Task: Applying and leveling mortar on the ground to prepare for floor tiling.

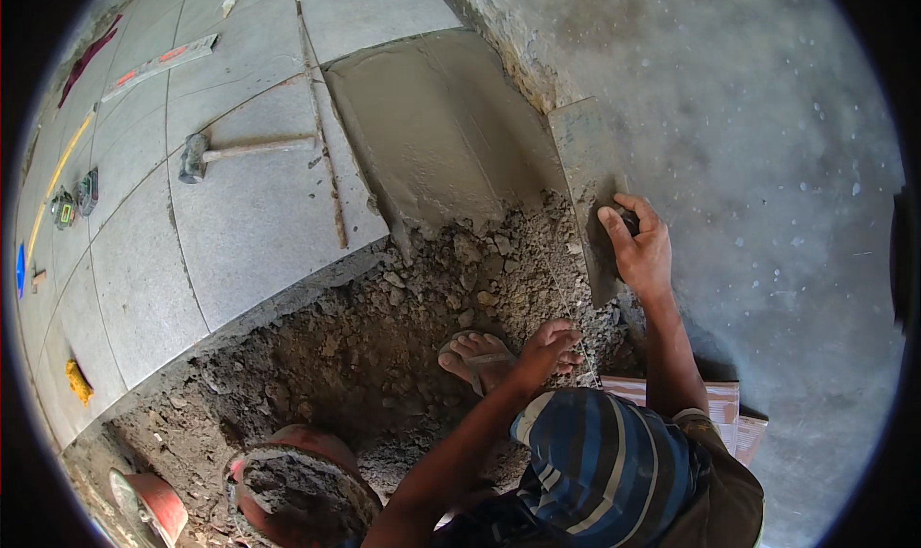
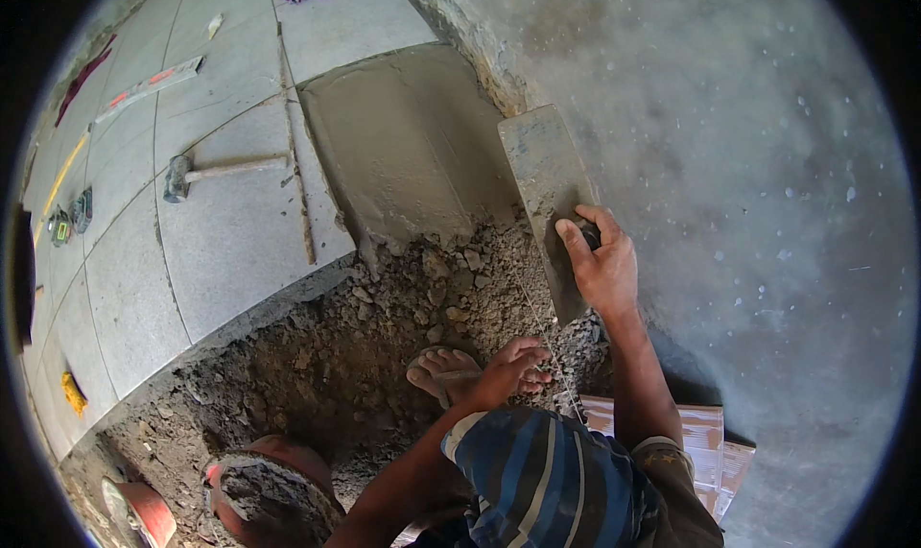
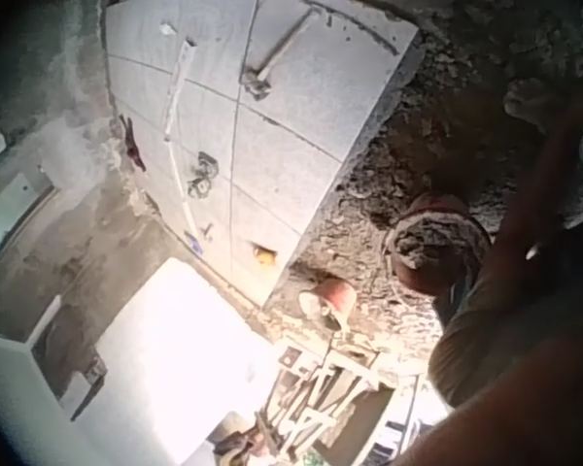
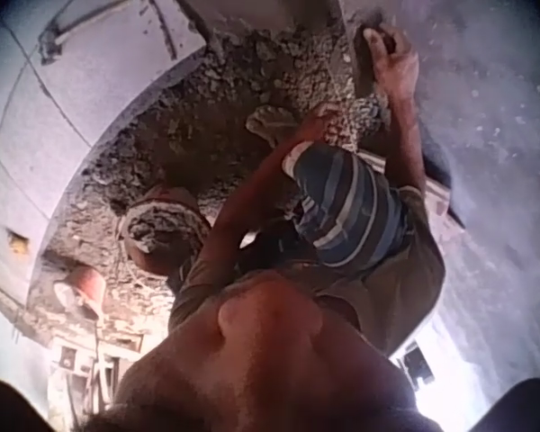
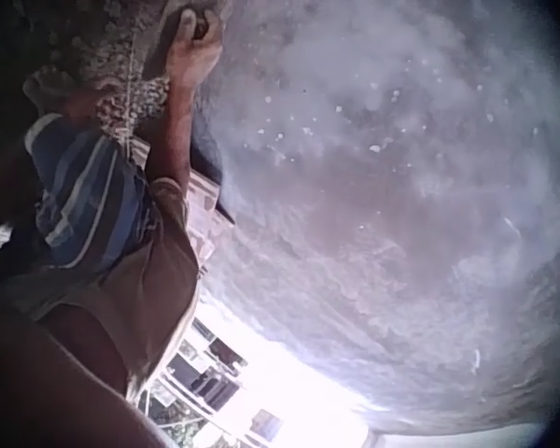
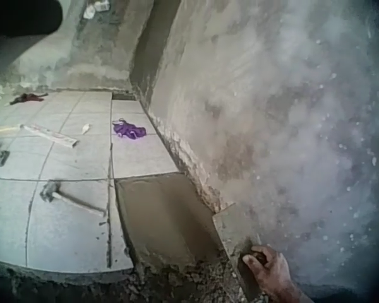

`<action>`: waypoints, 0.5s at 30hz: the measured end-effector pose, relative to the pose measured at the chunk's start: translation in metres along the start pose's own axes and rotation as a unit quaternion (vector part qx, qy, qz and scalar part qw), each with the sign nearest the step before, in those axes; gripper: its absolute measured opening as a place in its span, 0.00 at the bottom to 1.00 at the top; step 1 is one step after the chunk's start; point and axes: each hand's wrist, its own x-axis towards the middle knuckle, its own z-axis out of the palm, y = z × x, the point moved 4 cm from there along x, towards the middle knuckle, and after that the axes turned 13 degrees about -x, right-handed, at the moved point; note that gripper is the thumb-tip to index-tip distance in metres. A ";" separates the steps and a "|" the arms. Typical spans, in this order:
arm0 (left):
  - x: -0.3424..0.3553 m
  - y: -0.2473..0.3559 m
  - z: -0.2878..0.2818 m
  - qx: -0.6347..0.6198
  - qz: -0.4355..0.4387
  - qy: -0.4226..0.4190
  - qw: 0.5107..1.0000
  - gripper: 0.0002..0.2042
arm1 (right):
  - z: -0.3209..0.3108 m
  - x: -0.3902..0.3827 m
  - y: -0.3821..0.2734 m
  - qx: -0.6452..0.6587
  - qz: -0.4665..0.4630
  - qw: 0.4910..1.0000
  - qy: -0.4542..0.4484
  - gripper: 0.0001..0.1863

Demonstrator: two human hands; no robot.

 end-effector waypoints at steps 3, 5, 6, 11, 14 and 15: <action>0.030 -0.003 -0.010 0.086 -0.002 0.081 0.993 0.27 | 0.008 -0.003 0.003 0.005 0.000 1.000 -0.012 0.21; 0.045 -0.001 -0.015 0.016 0.016 0.112 0.993 0.26 | 0.014 -0.008 0.008 0.018 0.010 0.999 -0.043 0.20; 0.050 0.000 -0.017 0.016 0.015 0.116 0.993 0.26 | 0.015 -0.010 0.011 0.016 0.011 0.999 -0.042 0.20; 0.032 0.004 -0.010 0.031 0.019 0.049 0.998 0.28 | 0.012 -0.020 0.021 -0.012 -0.005 1.000 -0.008 0.21; 0.006 0.008 0.005 0.058 0.017 0.078 0.995 0.30 | 0.010 -0.019 0.028 -0.007 0.024 0.999 -0.020 0.22; -0.005 0.013 0.011 0.048 0.020 0.079 0.995 0.30 | 0.009 -0.018 0.029 -0.007 0.023 1.000 -0.019 0.22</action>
